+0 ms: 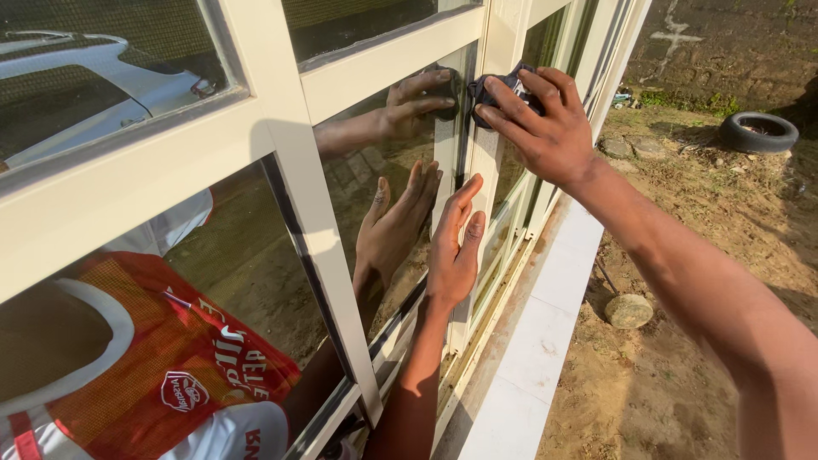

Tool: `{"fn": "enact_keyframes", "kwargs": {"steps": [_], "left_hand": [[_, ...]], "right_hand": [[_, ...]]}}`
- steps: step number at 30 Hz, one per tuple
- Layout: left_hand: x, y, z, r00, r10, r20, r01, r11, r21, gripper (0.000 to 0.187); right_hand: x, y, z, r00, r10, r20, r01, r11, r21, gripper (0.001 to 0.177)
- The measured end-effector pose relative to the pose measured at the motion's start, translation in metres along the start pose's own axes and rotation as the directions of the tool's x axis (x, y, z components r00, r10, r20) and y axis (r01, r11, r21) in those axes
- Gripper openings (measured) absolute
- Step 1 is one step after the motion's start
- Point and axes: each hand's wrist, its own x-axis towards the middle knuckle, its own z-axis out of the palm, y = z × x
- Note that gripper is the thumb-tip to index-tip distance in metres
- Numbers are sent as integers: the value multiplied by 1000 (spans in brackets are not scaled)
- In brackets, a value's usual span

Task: The person cleans a window frame and the glass with a cloth, then uses a spray bottle to apply liquid and wipes the screen and frame.

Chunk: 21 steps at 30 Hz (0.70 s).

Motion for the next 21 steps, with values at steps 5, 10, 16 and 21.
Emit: {"fn": "enact_keyframes", "kwargs": {"steps": [5,10,16,21], "left_hand": [[-9,-2,1,1000,-12,-16,12,1000,-9,51],[-14,-2,-3,999,-34,-31,33,998,-47,54],[-20,1,-2,997,-75,-16,74,996,-49,60],[-25,3,-4,994,-105,-17,103,993,-60,65]], "right_hand": [[13,7,9,993,115,-19,-115,993,28,54],[-21,-41,7,990,139,12,-140,987,85,57],[-53,-75,-5,995,44,94,-56,990,131,50],[-23,-28,-2,1000,1,-21,0,999,47,43]]}}
